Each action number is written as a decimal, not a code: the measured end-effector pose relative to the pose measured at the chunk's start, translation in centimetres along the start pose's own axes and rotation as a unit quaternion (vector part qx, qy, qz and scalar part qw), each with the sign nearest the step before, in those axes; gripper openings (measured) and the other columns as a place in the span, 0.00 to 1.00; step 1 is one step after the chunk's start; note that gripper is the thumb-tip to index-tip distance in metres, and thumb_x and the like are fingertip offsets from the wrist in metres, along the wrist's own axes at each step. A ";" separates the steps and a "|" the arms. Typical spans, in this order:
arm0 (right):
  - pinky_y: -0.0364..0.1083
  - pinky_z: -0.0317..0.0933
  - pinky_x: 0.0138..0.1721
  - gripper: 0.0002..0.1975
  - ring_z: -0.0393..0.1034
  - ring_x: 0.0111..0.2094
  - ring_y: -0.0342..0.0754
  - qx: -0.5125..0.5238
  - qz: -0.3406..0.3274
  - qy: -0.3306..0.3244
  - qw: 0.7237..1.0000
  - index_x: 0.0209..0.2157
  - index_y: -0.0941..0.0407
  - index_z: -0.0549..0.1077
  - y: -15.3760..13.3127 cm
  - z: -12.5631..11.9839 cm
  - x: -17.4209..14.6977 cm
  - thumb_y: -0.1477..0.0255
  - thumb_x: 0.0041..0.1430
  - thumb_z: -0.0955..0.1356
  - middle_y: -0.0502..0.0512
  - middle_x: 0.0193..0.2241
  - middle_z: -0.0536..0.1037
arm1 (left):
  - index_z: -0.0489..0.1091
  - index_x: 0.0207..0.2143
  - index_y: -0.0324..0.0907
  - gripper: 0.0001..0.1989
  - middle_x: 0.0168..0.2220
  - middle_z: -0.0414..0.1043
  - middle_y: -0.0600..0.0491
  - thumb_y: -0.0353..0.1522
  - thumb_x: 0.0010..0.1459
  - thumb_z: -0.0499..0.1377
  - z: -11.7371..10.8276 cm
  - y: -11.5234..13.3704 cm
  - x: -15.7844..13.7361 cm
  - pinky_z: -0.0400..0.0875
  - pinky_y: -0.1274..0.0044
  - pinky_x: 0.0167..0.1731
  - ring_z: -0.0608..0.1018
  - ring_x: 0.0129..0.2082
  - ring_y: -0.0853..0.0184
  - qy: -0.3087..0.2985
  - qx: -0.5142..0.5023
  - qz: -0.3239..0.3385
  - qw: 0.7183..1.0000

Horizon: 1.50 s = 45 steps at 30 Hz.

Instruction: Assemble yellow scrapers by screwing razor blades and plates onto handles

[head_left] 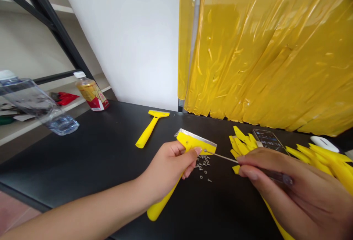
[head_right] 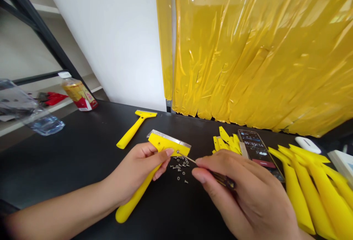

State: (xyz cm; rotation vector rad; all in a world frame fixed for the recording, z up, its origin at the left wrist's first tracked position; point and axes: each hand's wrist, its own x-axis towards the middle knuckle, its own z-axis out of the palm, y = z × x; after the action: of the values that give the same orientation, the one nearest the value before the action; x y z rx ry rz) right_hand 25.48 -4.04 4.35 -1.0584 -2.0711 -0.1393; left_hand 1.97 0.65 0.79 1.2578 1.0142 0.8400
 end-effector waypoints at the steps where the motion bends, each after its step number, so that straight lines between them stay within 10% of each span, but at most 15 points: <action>1: 0.42 0.76 0.33 0.07 0.82 0.30 0.46 -0.005 -0.018 0.006 1.000 0.44 0.49 0.76 0.0 -0.1 0.0 0.65 0.74 0.66 0.47 0.33 0.86 | 0.67 0.21 0.42 0.23 0.18 0.64 0.57 0.44 0.66 0.61 0.0 0.0 0.0 0.60 0.76 0.27 0.65 0.21 0.71 -0.001 -0.004 -0.002 1.000; 14: 0.46 0.71 0.49 0.08 0.81 0.38 0.46 -0.062 -0.129 0.037 0.989 0.44 0.57 0.74 -0.5 0.3 -0.9 0.80 0.65 0.72 0.52 0.37 0.84 | 0.70 0.23 0.41 0.21 0.20 0.66 0.57 0.46 0.64 0.63 0.1 -0.1 -0.4 0.60 0.76 0.26 0.66 0.21 0.71 0.009 -0.021 -0.018 1.000; 21: 0.48 0.63 0.29 0.05 0.78 0.26 0.47 -0.170 -0.076 0.017 0.982 0.42 0.56 0.73 -1.0 0.5 -1.1 0.69 0.73 0.68 0.51 0.30 0.83 | 0.67 0.21 0.41 0.24 0.18 0.63 0.57 0.45 0.66 0.61 0.0 -0.3 0.0 0.60 0.75 0.27 0.64 0.21 0.72 0.013 -0.025 -0.001 1.000; 45: 0.46 0.59 0.22 0.09 0.75 0.21 0.47 -0.184 -0.042 -0.031 0.982 0.42 0.55 0.69 -1.2 0.9 -1.0 0.67 0.75 0.61 0.50 0.26 0.79 | 0.64 0.23 0.42 0.24 0.20 0.63 0.58 0.48 0.66 0.60 -0.3 -1.0 0.3 0.59 0.76 0.26 0.63 0.21 0.73 0.042 0.009 -0.009 0.999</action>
State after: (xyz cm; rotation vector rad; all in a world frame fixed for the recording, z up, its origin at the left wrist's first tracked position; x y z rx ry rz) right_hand 24.40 -5.08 3.37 -1.2042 -2.1972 -0.5555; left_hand 1.80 0.88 -0.24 1.2359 1.1008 0.8764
